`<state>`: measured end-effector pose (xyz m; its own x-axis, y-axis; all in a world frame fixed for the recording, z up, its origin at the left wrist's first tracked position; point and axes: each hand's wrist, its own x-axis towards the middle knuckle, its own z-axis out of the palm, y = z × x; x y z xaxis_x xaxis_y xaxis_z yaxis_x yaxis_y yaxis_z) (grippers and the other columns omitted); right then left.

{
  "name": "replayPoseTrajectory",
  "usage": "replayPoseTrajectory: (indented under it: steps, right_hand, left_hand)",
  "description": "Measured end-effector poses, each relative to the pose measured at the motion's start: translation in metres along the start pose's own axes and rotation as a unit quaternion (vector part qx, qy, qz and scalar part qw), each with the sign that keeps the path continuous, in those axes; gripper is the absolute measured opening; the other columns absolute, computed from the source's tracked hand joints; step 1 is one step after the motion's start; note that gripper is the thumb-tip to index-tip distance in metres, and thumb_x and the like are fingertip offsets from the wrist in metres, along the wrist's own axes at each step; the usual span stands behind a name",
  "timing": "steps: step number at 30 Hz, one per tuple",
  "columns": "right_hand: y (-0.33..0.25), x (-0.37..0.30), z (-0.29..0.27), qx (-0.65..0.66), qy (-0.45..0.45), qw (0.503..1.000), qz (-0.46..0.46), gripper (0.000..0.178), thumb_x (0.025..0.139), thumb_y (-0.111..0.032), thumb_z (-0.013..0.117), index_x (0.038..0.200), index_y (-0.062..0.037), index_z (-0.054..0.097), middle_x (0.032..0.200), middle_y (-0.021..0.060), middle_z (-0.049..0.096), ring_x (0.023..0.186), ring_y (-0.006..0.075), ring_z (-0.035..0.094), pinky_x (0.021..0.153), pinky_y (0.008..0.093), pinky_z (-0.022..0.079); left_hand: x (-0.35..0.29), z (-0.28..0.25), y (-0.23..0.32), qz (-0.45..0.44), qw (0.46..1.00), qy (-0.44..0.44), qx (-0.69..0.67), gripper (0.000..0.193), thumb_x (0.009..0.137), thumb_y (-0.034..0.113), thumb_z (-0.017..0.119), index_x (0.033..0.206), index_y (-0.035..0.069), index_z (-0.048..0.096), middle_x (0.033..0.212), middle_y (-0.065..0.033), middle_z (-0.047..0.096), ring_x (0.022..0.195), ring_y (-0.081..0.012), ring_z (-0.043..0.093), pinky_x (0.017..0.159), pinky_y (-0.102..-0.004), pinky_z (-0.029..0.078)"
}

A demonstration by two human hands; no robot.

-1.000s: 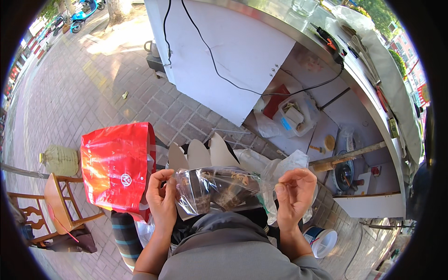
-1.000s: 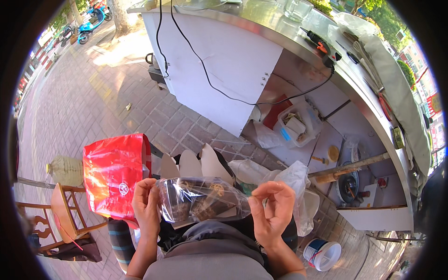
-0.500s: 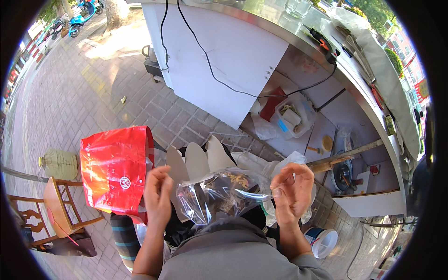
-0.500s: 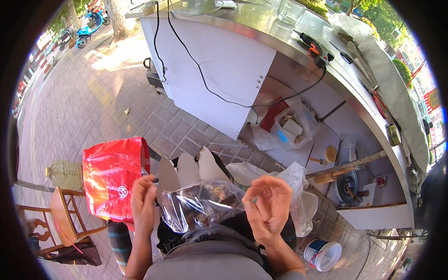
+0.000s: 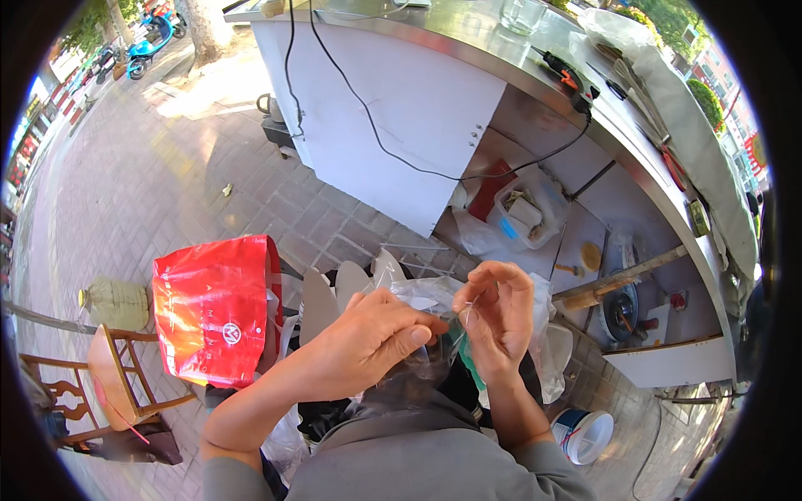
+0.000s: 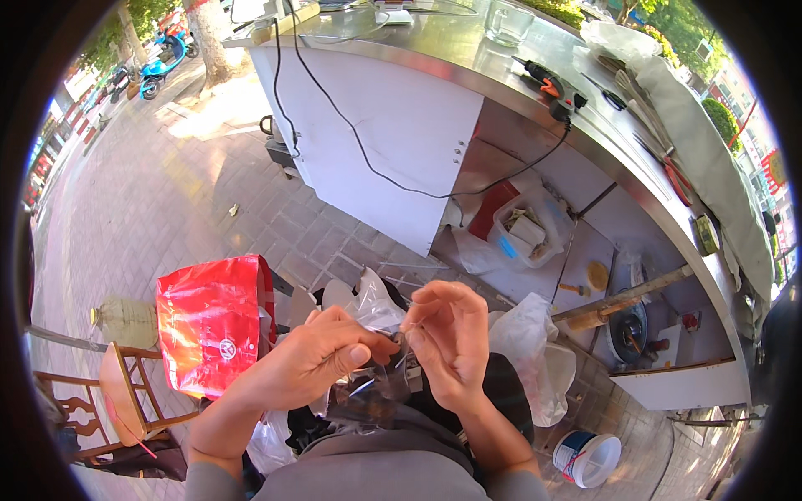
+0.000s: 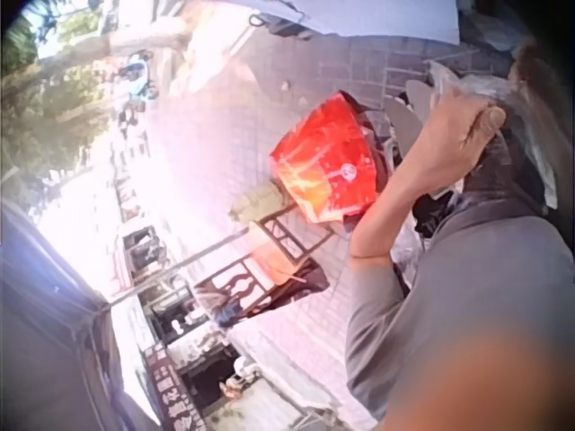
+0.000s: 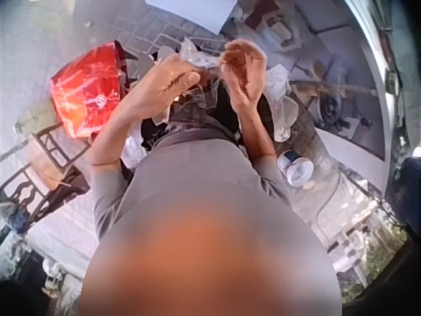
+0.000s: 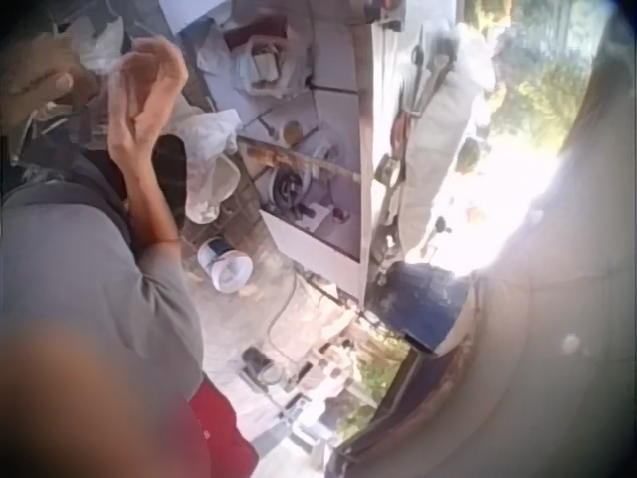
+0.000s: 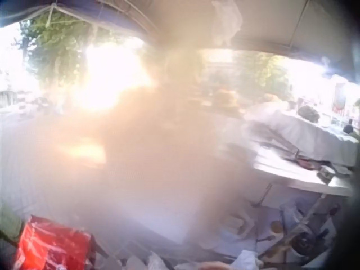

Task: The person repairs a patterned slip-on shoe by applying hot glue to the sole and attaching a white insole. They press the insole into place, trim excess material, and then place the finished shoe into a clear plastic bag.

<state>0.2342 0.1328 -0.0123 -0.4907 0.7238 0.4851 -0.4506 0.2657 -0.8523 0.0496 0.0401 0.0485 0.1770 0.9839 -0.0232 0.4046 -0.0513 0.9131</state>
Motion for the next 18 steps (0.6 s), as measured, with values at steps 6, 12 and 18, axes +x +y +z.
replayPoseTrajectory:
  steps: [6, 12, 18]
  right_hand:
    - [0.012, 0.038, 0.022, 0.059, -0.106, 0.993, 0.002, 0.052, 0.091, 0.01, 0.058, 0.137, -0.0004, 0.036, 0.122, 0.0139, 0.048, 0.095, 0.0165, 0.055, 0.088, 0.0314, 0.048]
    - [0.023, 0.057, 0.043, 0.082, -0.151, 0.985, 0.022, 0.055, 0.09, 0.009, 0.061, 0.139, -0.0007, 0.037, 0.121, 0.0137, 0.051, 0.095, 0.0162, 0.056, 0.088, 0.0316, 0.049]
    - [0.025, 0.063, 0.051, 0.074, -0.172, 0.982, 0.011, 0.056, 0.089, 0.011, 0.061, 0.139, -0.0013, 0.037, 0.121, 0.0131, 0.051, 0.094, 0.0161, 0.056, 0.085, 0.0319, 0.049]
  left_hand:
    - [-0.032, -0.013, -0.014, -0.058, 0.997, -0.037, -0.043, 0.043, 0.106, 0.038, 0.042, 0.118, 0.006, 0.068, 0.091, -0.0034, 0.066, 0.095, -0.0186, 0.053, 0.094, -0.0361, 0.037]
    - [-0.048, -0.019, -0.025, -0.094, 0.969, 0.034, -0.224, 0.032, 0.099, 0.031, 0.062, 0.102, 0.0, 0.068, 0.093, -0.0046, 0.064, 0.082, -0.0105, 0.055, 0.076, -0.0267, 0.047]
    - [-0.051, -0.015, -0.023, -0.075, 0.944, 0.159, -0.281, 0.028, 0.097, 0.029, 0.067, 0.099, 0.001, 0.067, 0.086, -0.0005, 0.061, 0.067, -0.0043, 0.053, 0.059, -0.0221, 0.043]
